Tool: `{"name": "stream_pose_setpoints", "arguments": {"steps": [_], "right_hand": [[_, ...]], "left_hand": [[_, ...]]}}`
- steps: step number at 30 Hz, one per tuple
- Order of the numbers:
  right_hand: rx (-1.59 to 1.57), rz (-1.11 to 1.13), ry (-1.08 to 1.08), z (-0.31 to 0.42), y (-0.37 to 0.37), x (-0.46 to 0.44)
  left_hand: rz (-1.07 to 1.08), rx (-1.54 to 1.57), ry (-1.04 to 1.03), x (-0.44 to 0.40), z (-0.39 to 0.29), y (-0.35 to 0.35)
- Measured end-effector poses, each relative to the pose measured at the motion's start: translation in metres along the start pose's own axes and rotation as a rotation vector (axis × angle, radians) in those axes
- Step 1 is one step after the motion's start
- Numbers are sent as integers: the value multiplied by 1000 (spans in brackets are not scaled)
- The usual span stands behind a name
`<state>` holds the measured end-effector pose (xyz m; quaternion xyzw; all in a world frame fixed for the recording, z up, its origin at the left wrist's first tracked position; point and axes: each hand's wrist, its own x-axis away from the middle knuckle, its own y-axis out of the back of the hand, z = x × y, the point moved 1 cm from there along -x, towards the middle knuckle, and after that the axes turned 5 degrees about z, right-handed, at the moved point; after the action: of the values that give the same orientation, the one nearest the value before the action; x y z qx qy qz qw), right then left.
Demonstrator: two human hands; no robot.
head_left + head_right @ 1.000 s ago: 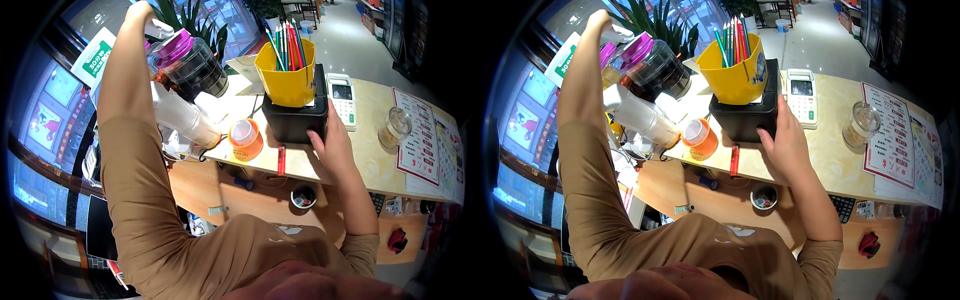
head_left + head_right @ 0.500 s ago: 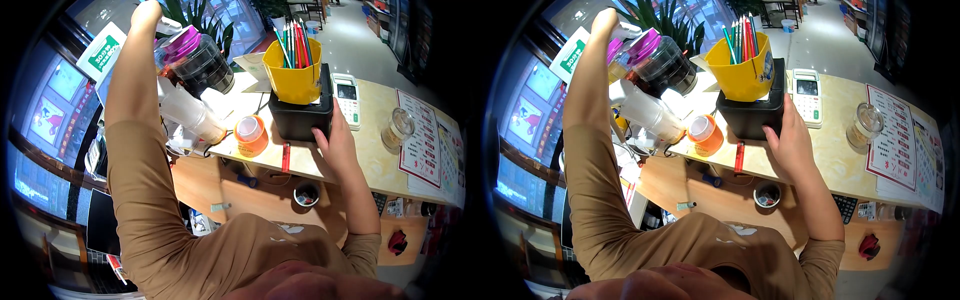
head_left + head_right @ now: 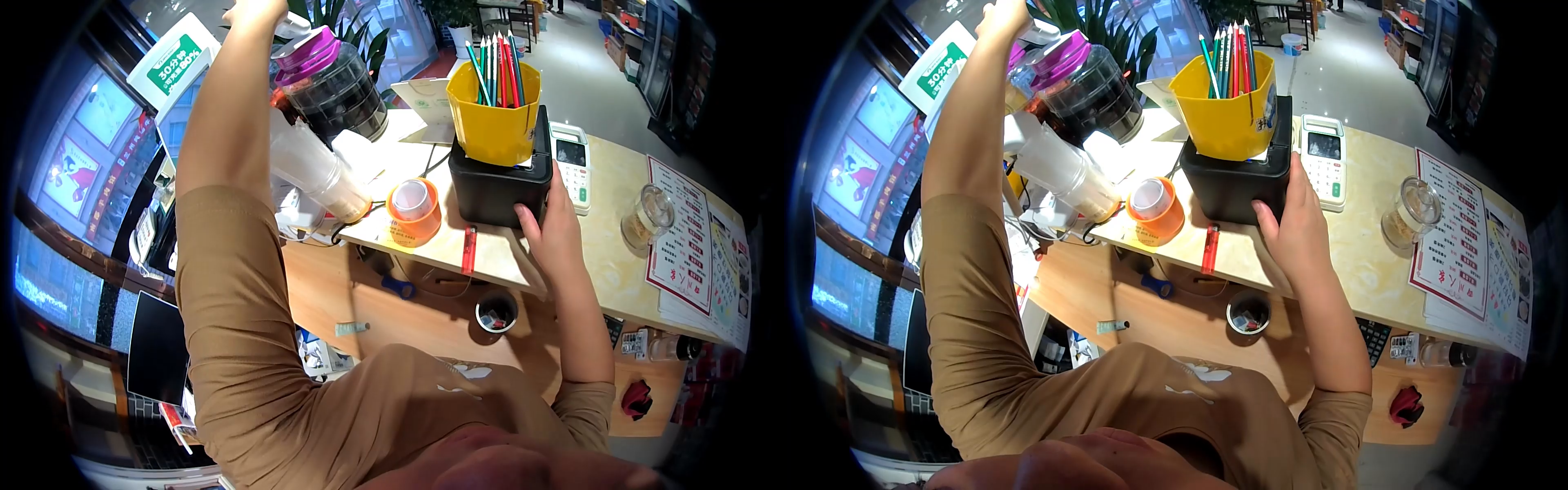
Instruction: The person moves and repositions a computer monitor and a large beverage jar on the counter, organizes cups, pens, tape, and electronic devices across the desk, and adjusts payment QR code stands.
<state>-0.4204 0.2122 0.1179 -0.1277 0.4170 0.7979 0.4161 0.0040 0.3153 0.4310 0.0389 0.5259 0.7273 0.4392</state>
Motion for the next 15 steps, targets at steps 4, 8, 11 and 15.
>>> {"name": "stream_pose_setpoints", "arguments": {"steps": [4, 8, 11, 15], "right_hand": [[-5, -3, 3, -1, -1, 0], [2, -17, 25, -4, -3, 0], [-4, -6, 2, 0, -1, -1], [8, -6, 15, -3, -2, -1]], "left_hand": [[-66, 47, 74, 13, -15, 10], [-198, 183, 189, 48, -64, 38], [-371, 247, -480, 32, -96, 7], [170, 376, -711, 45, -163, -46]]}}
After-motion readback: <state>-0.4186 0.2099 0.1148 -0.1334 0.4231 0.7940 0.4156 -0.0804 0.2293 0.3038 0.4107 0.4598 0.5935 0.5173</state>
